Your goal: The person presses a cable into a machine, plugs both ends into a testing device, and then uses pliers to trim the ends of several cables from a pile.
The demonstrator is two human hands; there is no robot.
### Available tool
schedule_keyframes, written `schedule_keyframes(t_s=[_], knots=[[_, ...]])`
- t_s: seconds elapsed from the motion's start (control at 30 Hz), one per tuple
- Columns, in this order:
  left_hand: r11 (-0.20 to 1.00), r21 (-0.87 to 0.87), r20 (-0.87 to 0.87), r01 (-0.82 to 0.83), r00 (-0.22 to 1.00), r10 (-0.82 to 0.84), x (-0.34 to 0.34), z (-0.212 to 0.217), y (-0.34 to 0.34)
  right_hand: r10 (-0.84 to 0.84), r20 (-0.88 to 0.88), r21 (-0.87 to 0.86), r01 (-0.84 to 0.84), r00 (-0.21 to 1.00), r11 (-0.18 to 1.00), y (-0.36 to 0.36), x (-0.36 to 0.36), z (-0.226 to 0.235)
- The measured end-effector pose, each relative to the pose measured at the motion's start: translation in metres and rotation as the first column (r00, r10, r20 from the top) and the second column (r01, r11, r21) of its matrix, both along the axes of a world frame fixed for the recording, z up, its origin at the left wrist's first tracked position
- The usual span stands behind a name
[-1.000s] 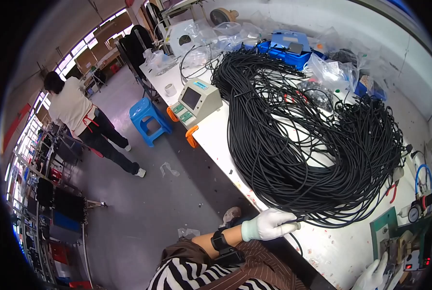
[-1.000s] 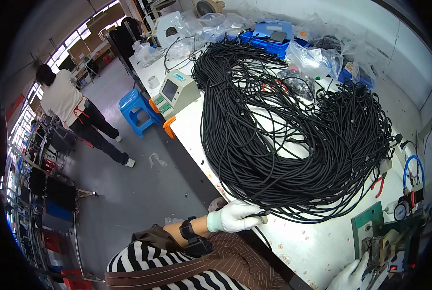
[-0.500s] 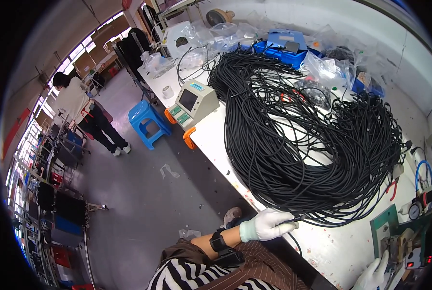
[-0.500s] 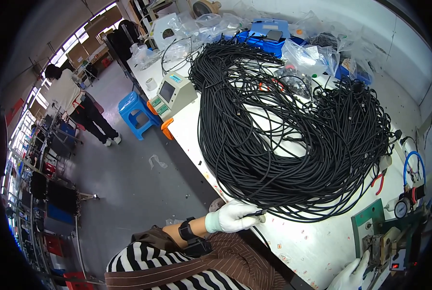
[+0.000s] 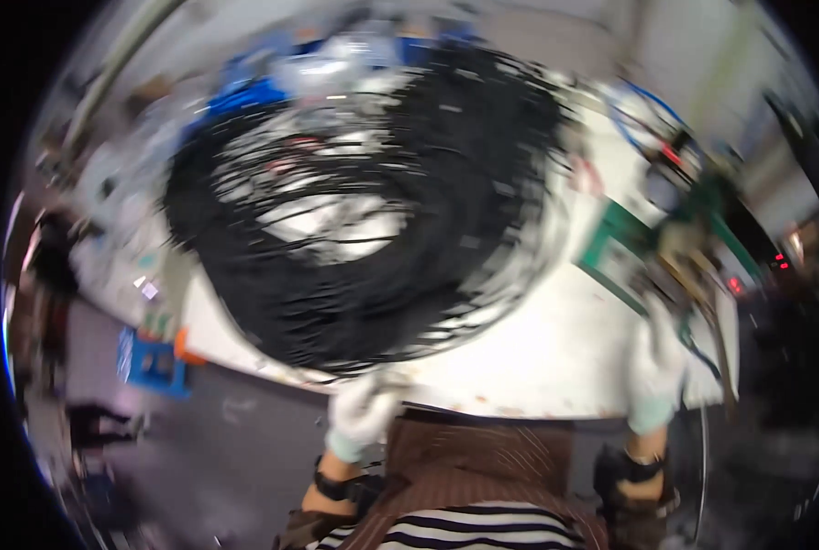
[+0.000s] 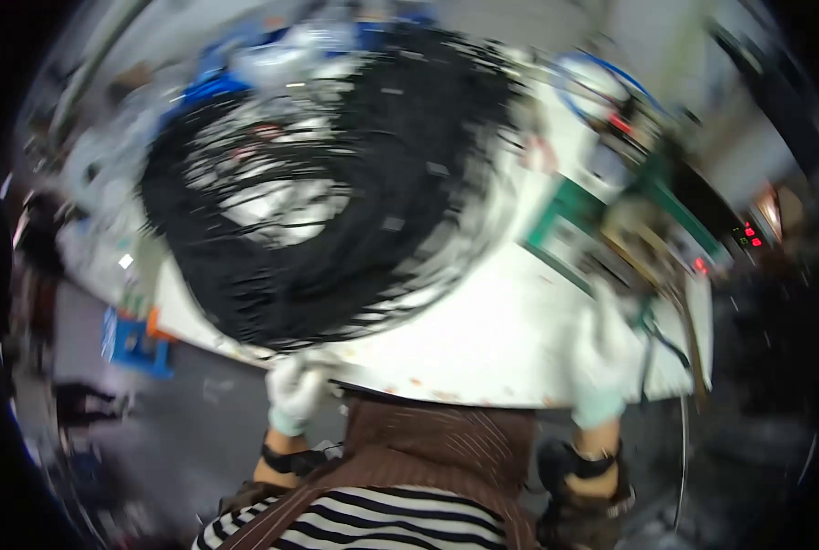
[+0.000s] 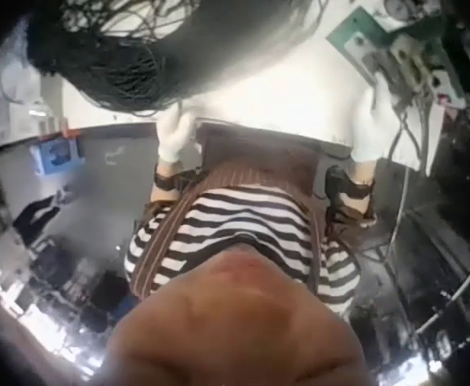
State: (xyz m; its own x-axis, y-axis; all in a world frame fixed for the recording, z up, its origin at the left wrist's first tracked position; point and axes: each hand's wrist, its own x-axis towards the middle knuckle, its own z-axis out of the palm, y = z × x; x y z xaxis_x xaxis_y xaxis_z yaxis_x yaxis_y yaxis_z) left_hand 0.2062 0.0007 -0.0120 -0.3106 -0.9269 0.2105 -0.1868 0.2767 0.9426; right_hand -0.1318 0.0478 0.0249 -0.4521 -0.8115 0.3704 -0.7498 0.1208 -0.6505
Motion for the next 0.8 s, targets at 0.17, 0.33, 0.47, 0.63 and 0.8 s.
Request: schedule_keyframes(t_s=[0.17,0.33,0.47,0.63,0.8], knots=[[0.998,0.055,-0.067,-0.012,0.998,0.015,-0.003,-0.002,-0.002,-0.104,-0.189,-0.078,0.091,0.976,0.993,-0.006,0.002,0.013],[0.999,0.036,-0.032,-0.031,0.999,0.032,-0.011,-0.007,0.001,-0.099,-0.255,-0.126,0.069,0.962,0.99,0.004,-0.007,0.008],[0.999,0.022,-0.02,-0.037,0.999,0.038,-0.007,-0.008,0.005,-0.103,-0.235,-0.07,0.089,0.967,0.994,0.006,-0.006,0.008],[0.997,0.026,-0.015,-0.067,0.998,0.068,-0.007,-0.009,0.005,-0.092,-0.23,-0.1,0.071,0.969,0.992,0.004,-0.006,0.006],[0.997,0.035,-0.012,-0.071,0.997,0.072,-0.008,-0.009,0.003,-0.092,-0.244,-0.09,0.072,0.965,0.993,0.002,-0.008,0.006]])
